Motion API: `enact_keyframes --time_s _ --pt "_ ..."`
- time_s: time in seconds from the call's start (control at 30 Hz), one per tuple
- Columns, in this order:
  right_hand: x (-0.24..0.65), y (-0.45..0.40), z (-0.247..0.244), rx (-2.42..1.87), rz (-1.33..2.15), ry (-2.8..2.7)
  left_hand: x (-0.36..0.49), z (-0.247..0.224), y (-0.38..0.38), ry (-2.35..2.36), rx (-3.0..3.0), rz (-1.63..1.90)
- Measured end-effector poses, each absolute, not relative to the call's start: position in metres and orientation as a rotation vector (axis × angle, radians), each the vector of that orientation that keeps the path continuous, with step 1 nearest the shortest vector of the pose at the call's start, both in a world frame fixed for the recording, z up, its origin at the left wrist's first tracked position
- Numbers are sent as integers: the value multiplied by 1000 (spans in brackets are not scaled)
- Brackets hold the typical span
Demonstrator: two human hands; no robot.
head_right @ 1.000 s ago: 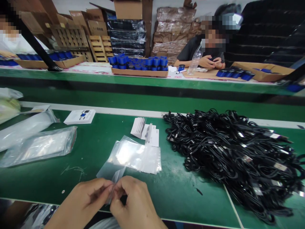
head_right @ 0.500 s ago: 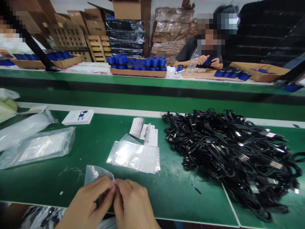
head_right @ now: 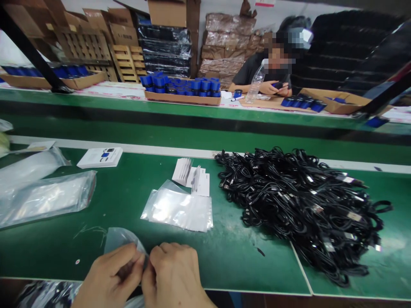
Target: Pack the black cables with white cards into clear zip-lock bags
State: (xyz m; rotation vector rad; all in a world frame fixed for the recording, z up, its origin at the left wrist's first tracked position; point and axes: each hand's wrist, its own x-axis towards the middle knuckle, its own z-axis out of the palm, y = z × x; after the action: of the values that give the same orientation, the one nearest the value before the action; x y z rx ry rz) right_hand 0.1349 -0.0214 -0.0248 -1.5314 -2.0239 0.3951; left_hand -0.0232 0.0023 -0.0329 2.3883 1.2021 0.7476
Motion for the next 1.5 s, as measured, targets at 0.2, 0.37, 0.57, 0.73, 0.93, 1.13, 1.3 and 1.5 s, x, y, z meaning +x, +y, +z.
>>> enact_keyframes --time_s 0.2,0.37,0.57,0.73,0.93,1.13,1.3,1.5 --pt "140 -19 -15 -1362 525 -2144 -21 -24 4 1116 2247 728" --pt "139 -20 -18 -1364 387 -2141 -21 -26 4 1087 2247 646" --pt "135 -23 -18 -1406 430 -2125 -23 -34 0 1122 2259 713" --pt "133 -22 -25 -1548 115 -1973 -25 -30 -2 1156 2303 787" --pt "142 -19 -21 -1646 497 -1933 -22 -25 0 1242 2315 792" --pt "144 -15 -19 -1704 187 -1981 -24 -24 3 1425 2255 775" --pt "174 15 5 -1797 484 -1798 -31 -23 10 1529 2175 762" --pt "227 75 5 -1819 380 -1519 -26 -18 9 1588 1895 747"
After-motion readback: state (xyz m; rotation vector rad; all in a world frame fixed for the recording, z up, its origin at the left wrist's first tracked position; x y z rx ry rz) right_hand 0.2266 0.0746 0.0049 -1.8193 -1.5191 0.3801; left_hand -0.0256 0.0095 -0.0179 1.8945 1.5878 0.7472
